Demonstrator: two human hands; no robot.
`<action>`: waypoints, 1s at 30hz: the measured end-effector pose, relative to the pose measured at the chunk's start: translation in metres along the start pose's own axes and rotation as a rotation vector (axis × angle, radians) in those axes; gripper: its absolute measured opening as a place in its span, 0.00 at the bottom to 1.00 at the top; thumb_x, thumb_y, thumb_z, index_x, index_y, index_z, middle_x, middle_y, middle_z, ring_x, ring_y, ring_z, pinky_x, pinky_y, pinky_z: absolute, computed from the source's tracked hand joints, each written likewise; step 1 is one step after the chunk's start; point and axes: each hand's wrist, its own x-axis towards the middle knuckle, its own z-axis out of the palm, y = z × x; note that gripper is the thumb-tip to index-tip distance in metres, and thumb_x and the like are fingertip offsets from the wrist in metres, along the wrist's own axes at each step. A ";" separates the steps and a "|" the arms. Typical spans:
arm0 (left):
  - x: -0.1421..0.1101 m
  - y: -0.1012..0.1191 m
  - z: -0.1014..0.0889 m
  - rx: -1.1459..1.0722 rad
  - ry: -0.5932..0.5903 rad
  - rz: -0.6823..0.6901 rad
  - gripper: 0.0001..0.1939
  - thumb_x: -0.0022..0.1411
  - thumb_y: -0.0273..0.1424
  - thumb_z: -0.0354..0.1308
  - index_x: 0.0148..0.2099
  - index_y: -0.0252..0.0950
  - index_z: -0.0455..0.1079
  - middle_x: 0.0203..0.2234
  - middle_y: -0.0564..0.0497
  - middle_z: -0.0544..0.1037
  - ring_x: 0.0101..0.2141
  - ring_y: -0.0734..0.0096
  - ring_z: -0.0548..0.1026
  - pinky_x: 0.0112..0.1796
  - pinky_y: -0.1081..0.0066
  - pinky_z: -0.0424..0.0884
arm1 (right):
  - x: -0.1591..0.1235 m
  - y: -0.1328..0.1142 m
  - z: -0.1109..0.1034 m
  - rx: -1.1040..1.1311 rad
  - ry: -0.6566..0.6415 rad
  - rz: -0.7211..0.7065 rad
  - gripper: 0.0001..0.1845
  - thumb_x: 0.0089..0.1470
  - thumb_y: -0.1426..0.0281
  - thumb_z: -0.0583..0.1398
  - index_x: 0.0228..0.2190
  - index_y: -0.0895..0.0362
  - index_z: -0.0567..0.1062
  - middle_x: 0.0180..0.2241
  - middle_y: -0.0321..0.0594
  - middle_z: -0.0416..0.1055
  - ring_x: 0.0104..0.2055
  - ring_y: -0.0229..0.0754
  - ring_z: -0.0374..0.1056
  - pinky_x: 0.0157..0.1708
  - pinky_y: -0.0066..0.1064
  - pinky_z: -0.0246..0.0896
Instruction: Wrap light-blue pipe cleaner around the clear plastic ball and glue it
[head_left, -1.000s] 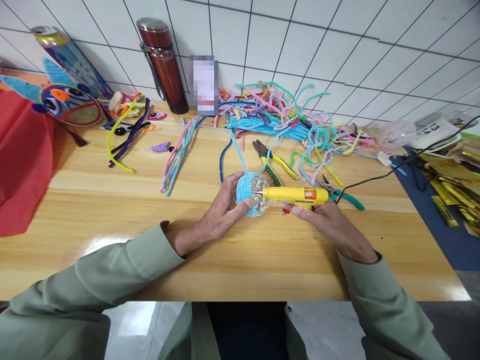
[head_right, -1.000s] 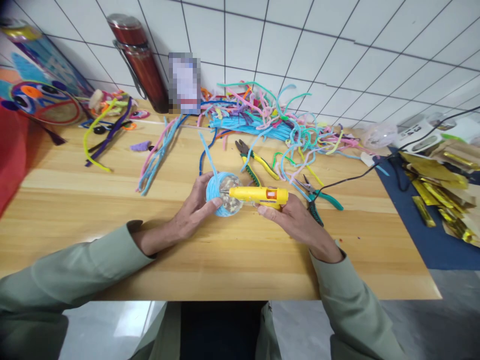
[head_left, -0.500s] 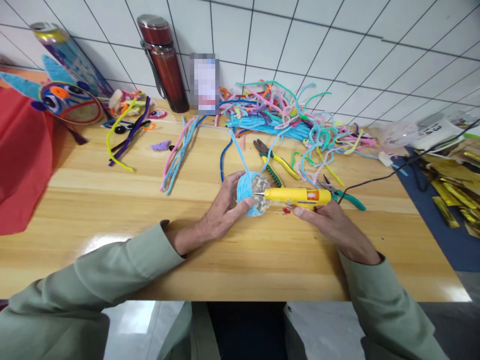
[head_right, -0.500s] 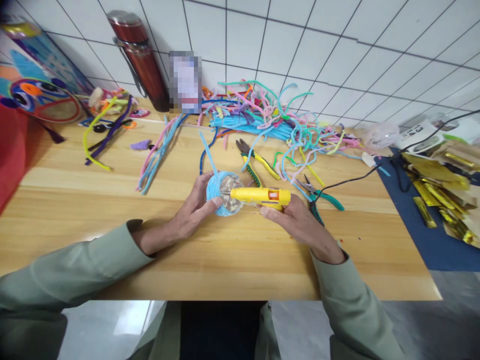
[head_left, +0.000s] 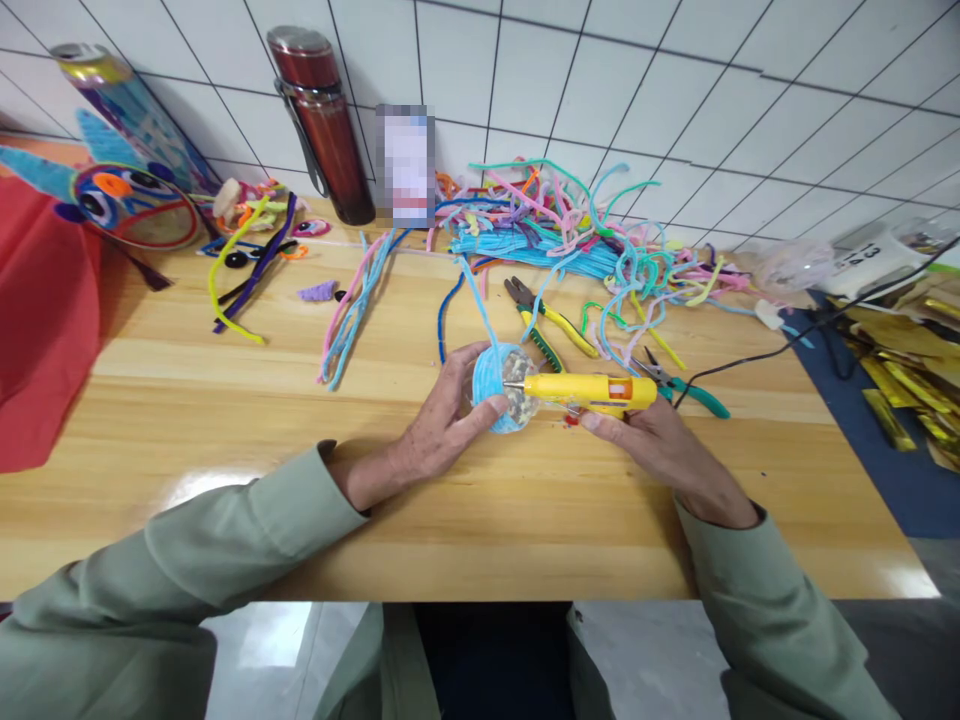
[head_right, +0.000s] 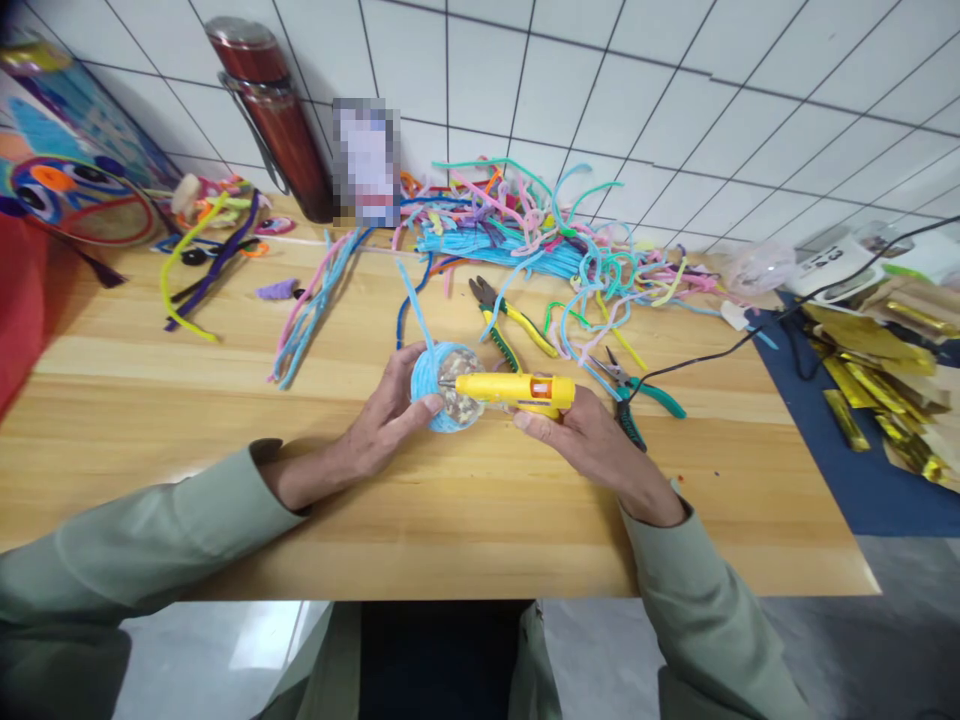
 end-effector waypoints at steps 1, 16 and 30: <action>0.000 0.000 0.000 -0.003 0.000 0.003 0.31 0.75 0.44 0.62 0.73 0.48 0.55 0.67 0.43 0.66 0.65 0.52 0.68 0.69 0.44 0.64 | 0.000 0.001 0.000 0.010 0.001 -0.001 0.21 0.63 0.48 0.66 0.39 0.53 0.83 0.38 0.42 0.83 0.39 0.49 0.78 0.42 0.40 0.78; 0.000 -0.001 0.000 0.014 0.027 -0.014 0.32 0.75 0.47 0.61 0.73 0.47 0.55 0.67 0.42 0.66 0.66 0.50 0.67 0.70 0.43 0.61 | -0.003 -0.006 -0.004 -0.007 -0.027 0.016 0.22 0.63 0.48 0.66 0.42 0.53 0.86 0.41 0.43 0.85 0.43 0.52 0.81 0.46 0.43 0.80; 0.000 -0.001 -0.001 0.058 0.009 0.010 0.32 0.75 0.45 0.61 0.73 0.48 0.55 0.68 0.43 0.65 0.66 0.50 0.66 0.70 0.43 0.62 | -0.002 -0.001 -0.001 -0.015 0.010 0.015 0.20 0.63 0.48 0.67 0.41 0.52 0.84 0.40 0.42 0.84 0.41 0.50 0.79 0.44 0.42 0.80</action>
